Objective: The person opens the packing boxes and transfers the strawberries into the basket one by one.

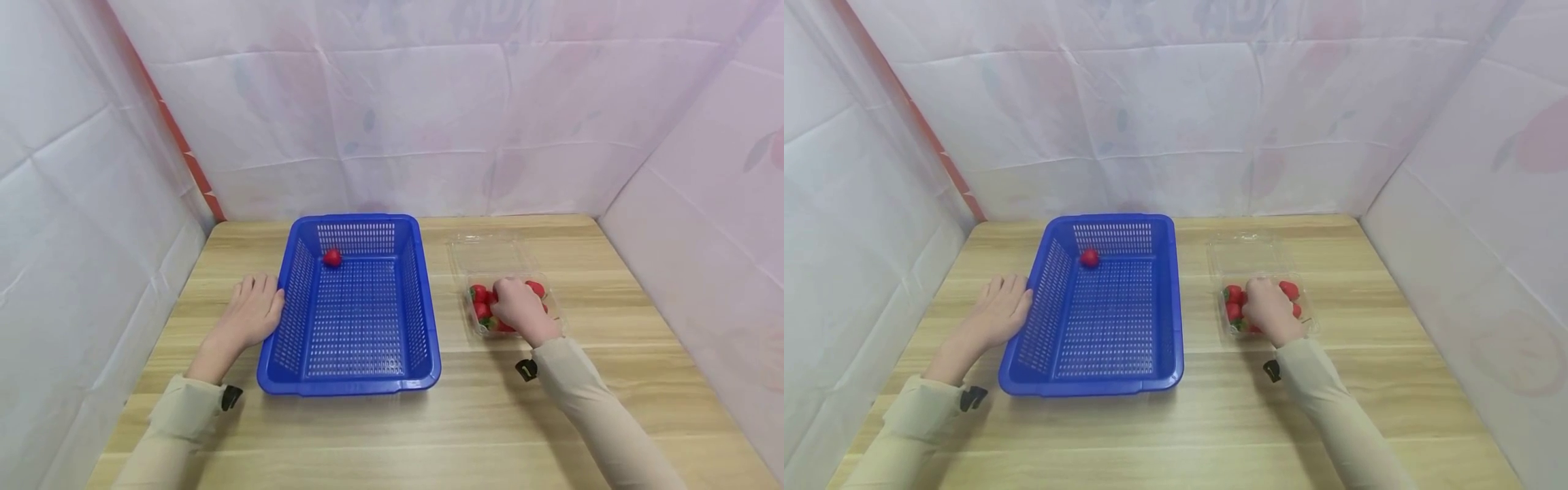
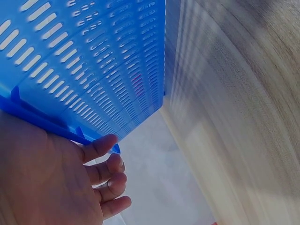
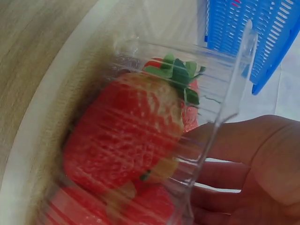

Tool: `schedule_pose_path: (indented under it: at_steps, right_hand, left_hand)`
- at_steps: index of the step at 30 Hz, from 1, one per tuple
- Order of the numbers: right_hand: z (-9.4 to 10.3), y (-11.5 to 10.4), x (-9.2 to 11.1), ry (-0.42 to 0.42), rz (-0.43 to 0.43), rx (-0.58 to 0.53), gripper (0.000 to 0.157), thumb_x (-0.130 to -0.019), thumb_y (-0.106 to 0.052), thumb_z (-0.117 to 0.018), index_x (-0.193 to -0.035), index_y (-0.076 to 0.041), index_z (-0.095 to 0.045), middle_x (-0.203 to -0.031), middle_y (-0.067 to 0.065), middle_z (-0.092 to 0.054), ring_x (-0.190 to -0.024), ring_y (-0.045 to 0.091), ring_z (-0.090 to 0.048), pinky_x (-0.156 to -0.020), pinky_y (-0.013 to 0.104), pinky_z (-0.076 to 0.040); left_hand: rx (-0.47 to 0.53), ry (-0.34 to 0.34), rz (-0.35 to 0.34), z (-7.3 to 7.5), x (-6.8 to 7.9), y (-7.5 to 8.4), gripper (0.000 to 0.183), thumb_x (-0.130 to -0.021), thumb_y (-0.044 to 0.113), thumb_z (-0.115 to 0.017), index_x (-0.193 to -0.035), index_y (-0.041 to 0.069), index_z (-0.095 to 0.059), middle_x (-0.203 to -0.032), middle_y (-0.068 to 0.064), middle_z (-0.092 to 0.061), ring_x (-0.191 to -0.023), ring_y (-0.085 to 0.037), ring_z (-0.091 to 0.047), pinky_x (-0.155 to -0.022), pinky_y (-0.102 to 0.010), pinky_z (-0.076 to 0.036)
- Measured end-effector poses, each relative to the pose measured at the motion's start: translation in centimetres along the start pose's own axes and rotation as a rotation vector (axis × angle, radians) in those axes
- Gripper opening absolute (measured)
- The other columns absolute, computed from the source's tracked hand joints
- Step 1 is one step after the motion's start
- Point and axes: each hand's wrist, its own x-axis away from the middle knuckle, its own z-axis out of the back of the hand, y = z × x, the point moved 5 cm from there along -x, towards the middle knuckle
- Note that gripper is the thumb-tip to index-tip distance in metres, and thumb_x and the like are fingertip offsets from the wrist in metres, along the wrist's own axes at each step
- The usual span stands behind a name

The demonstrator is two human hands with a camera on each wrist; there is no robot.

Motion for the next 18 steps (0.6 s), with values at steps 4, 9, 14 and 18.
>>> schedule_pose_path:
  at_steps: [4,9,14,18]
  right_hand:
    - [0.04,0.03,0.08,0.009,-0.002,0.023,0.007,-0.075,0.005,-0.058,-0.073,-0.002,-0.058,-0.074,0.011,-0.048,-0.062,0.024,-0.044,-0.052,0.035,-0.037]
    - [0.04,0.20,0.13,0.050,0.012,0.017,0.010,-0.074,0.005,-0.057,-0.069,-0.004,-0.056,-0.071,0.011,-0.049,-0.063,0.023,-0.042,-0.052,0.035,-0.035]
    - [-0.01,0.20,0.18,0.050,0.023,-0.032,0.010,-0.075,0.007,-0.056,-0.069,-0.001,-0.057,-0.073,0.011,-0.049,-0.065,0.024,-0.043,-0.055,0.035,-0.038]
    - [0.14,0.05,0.21,0.061,0.037,-0.046,0.014,-0.076,0.007,-0.055,-0.066,-0.002,-0.055,-0.068,0.009,-0.047,-0.063,0.022,-0.041,-0.054,0.033,-0.037]
  left_hand:
    - [0.003,0.001,0.000,0.07,-0.14,0.03,0.027,-0.105,0.022,-0.027,-0.107,0.000,-0.043,-0.101,-0.016,-0.040,-0.096,-0.037,-0.034,-0.084,-0.050,-0.029]
    - [-0.003,0.002,0.001,0.14,-0.13,0.09,0.026,-0.105,0.022,-0.027,-0.106,0.001,-0.042,-0.100,-0.016,-0.040,-0.096,-0.037,-0.033,-0.084,-0.050,-0.029]
    - [-0.002,-0.003,0.007,0.03,-0.09,0.11,0.027,-0.105,0.022,-0.028,-0.106,0.000,-0.043,-0.099,-0.016,-0.040,-0.096,-0.037,-0.033,-0.084,-0.050,-0.029]
    - [0.002,-0.010,0.013,-0.08,-0.11,0.02,0.027,-0.105,0.023,-0.027,-0.106,0.000,-0.042,-0.099,-0.016,-0.040,-0.096,-0.037,-0.033,-0.084,-0.050,-0.028]
